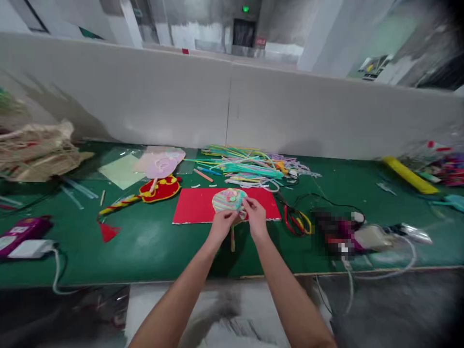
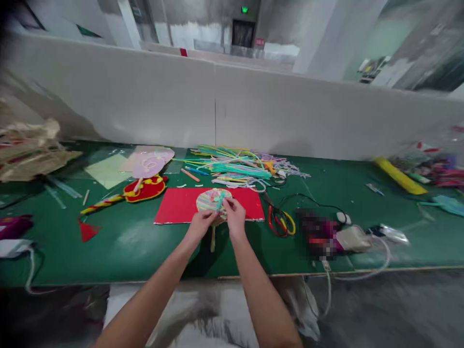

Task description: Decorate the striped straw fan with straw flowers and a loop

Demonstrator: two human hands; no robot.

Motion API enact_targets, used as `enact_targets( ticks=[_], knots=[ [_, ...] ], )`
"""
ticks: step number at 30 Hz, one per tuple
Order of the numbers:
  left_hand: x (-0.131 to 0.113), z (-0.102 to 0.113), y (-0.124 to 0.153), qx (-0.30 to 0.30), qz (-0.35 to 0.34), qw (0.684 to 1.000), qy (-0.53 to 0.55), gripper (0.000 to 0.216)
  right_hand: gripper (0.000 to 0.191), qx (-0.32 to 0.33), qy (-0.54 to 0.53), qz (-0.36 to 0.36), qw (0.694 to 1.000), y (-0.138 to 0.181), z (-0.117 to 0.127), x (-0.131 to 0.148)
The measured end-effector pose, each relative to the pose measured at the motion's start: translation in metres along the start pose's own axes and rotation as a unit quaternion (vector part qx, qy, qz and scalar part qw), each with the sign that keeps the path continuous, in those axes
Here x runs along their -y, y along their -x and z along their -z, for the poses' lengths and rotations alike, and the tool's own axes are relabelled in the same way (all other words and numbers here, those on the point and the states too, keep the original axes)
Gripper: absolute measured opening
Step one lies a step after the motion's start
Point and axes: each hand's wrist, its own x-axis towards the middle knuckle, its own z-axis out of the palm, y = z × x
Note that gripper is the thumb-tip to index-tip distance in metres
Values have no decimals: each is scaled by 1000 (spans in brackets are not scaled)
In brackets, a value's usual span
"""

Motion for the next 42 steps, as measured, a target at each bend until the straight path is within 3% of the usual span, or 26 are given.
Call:
enact_targets(
  ticks=[6,10,14,23,30,37,42],
  knots=[
    [-8,14,9,-100,-23,995,4,28,20,84,22,30,996,9,2,16],
    [-19,21,13,-113,-58,992,22,30,14,141,35,52,988,19,6,26],
    [-23,21,18,-112,-63,991,49,22,11,154,37,62,985,27,10,31],
    [-16,10,17,-186,21,965,184,36,32,99,-58,-15,993,48,8,19],
    [-11,6,13,-183,52,954,233,44,34,51,-122,-80,988,41,11,10],
    [-3,6,-5,-161,20,978,133,29,33,16,-144,-117,983,24,13,6],
    [2,38,-36,-154,7,988,14,22,33,-40,-145,-124,981,-5,27,4]
  ],
)
